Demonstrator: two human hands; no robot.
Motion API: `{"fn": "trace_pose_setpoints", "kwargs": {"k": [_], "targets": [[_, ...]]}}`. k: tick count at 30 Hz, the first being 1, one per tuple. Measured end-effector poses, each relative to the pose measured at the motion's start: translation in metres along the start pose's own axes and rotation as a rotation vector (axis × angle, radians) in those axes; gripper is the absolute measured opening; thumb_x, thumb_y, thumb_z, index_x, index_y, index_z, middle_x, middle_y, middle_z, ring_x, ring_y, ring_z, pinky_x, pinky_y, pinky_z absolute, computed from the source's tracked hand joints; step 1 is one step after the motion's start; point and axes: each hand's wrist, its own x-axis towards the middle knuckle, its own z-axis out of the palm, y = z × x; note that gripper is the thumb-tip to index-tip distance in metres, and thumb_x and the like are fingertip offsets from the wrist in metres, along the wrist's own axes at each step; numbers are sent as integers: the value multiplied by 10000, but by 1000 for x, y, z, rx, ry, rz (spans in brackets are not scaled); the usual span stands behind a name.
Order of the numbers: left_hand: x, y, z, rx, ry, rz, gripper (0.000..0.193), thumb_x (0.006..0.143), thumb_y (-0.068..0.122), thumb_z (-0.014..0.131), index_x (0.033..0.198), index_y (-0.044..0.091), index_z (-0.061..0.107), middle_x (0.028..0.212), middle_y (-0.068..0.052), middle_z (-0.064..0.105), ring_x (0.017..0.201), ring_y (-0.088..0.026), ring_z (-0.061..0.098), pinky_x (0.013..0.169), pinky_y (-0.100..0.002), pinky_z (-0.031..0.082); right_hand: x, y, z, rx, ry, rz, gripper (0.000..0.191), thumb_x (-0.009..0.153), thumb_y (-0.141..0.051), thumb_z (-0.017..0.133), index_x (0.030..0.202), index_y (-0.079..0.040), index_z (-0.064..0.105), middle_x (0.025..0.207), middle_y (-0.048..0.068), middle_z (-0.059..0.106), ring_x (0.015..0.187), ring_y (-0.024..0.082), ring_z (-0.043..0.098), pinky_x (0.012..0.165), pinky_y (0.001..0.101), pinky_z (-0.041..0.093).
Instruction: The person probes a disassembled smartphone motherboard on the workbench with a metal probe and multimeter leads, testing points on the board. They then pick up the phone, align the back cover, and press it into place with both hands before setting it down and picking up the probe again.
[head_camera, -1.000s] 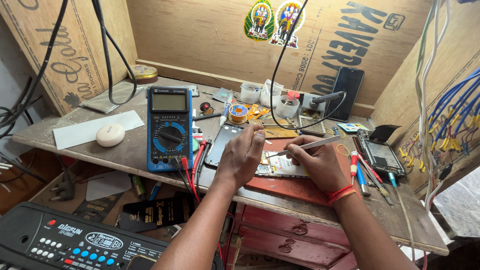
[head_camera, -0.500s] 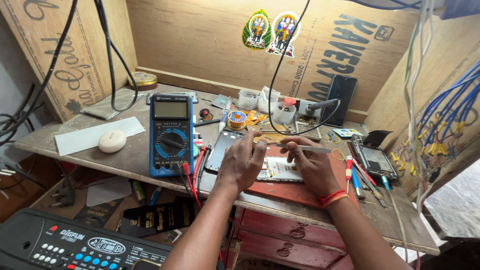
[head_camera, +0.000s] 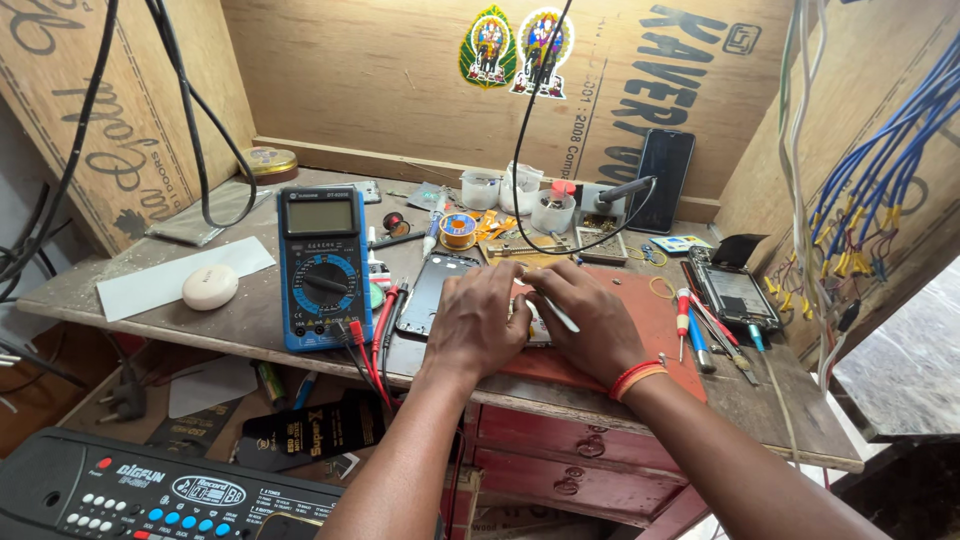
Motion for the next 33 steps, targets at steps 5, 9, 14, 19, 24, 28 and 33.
{"fn": "trace_pose_setpoints", "kwargs": {"k": [5, 9, 14, 19, 24, 28, 33], "targets": [[-2, 0, 1, 67, 48, 55, 268, 837, 197, 649, 1071, 69, 625, 1022, -116, 708, 1036, -303, 655, 906, -473, 437, 3, -2, 1, -96, 61, -155, 285, 933, -113, 654, 1212, -56, 645, 1073, 129, 648, 986, 343, 658, 824, 448, 535], [-1, 2, 1, 122, 2, 16, 230, 876, 247, 654, 1029, 77, 627, 1010, -114, 699, 1019, -298, 653, 880, -470, 449, 2, 0, 3, -68, 68, -113, 263, 942, -135, 656, 1193, -60, 652, 1053, 130, 651, 978, 343, 656, 814, 451, 526], [-2, 2, 0, 139, 74, 76, 208, 875, 256, 663, 981, 79, 640, 973, -111, 692, 975, -304, 646, 844, -473, 452, 2, 4, 7, -25, 66, 13, 198, 986, -174, 624, 1147, -64, 652, 1044, 134, 646, 966, 342, 654, 823, 460, 525], [-2, 3, -2, 175, 85, 69, 191, 844, 266, 677, 881, 81, 647, 879, -103, 690, 898, -307, 653, 802, -469, 470, 2, 8, 9, -43, 103, 34, 201, 973, -185, 621, 1133, -68, 649, 1040, 132, 642, 976, 344, 648, 821, 464, 519], [-5, 6, -2, 177, 54, -52, 250, 895, 302, 633, 776, 119, 755, 748, -169, 719, 745, -370, 706, 756, -498, 541, 3, 9, 12, -64, 110, 88, 184, 970, -198, 639, 1106, -75, 650, 996, 118, 639, 979, 332, 644, 826, 463, 514], [-4, 5, -3, 274, -101, -137, 362, 872, 397, 629, 717, 111, 789, 710, -211, 720, 704, -399, 722, 718, -502, 569, 3, 10, 15, -59, 129, 101, 179, 970, -210, 646, 1091, -77, 650, 1003, 114, 645, 977, 326, 645, 823, 462, 515], [-4, 6, -1, 284, -101, -3, 394, 914, 406, 607, 712, 124, 793, 663, -195, 708, 650, -392, 714, 679, -493, 567, 3, 13, 17, -70, 143, 82, 178, 973, -215, 644, 1085, -77, 651, 1016, 120, 650, 992, 329, 642, 826, 458, 517]]}}
